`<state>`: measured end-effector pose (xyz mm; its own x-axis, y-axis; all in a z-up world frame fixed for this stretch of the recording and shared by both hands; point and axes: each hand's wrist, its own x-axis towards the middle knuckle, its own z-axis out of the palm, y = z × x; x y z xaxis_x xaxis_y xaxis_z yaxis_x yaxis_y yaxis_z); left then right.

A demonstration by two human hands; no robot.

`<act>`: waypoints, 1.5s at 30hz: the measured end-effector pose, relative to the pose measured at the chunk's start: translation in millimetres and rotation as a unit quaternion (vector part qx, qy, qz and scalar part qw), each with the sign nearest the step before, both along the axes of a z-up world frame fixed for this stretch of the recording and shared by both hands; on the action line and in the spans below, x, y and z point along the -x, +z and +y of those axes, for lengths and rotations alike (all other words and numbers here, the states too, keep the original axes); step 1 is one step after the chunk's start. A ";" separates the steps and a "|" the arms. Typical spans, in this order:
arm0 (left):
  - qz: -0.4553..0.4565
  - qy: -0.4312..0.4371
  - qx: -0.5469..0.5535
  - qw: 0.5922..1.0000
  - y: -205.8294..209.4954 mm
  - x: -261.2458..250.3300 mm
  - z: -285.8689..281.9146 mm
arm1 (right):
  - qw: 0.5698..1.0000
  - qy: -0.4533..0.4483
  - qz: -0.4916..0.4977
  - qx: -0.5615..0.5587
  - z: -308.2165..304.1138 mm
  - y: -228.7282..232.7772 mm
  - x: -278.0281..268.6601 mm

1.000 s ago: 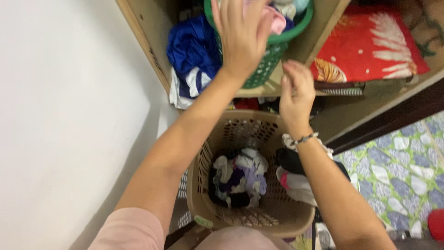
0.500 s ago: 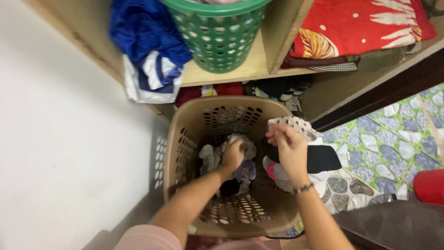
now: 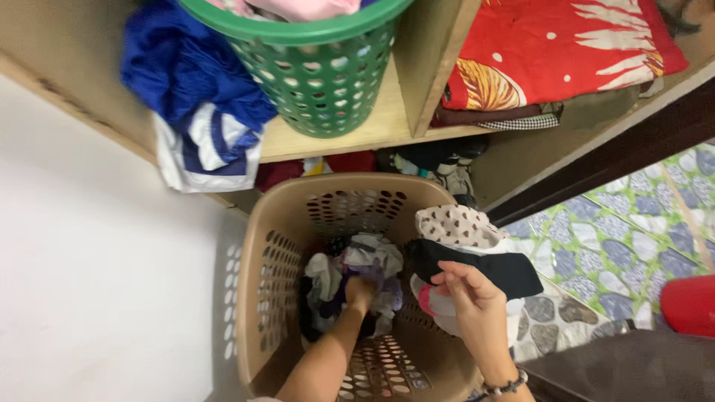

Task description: The person folds various small clothing items, including socks and underwear, one by one from a beige laundry basket and places them into a green basket on a shelf.

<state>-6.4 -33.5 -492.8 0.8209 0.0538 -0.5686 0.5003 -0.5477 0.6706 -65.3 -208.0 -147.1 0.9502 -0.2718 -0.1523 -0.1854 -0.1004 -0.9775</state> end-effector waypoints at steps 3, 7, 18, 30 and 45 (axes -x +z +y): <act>-0.026 0.101 0.098 0.990 72.4 -27.6 17.1 | 0.996 0.066 0.047 0.035 13.1 -11.3 -8.0; -0.102 0.107 0.289 0.946 192.3 -46.5 36.5 | 0.968 0.144 0.037 0.202 52.0 -13.0 -27.9; -0.289 0.011 0.365 0.885 400.3 -44.5 91.3 | 0.974 0.161 0.003 -0.158 89.3 52.5 -90.0; -0.064 -0.003 0.593 0.803 434.8 -65.4 110.0 | 0.971 0.182 -0.068 -0.140 66.0 89.3 -110.3; -0.015 0.103 0.712 0.695 428.4 -77.6 156.7 | 0.815 0.156 0.021 -0.558 52.8 88.7 -82.6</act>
<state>71.3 123.2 -64.4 0.8919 -0.4273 -0.1479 0.4434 0.7623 0.4716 17.4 -155.2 -58.4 0.9342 0.3114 -0.1741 -0.3566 0.7982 -0.4856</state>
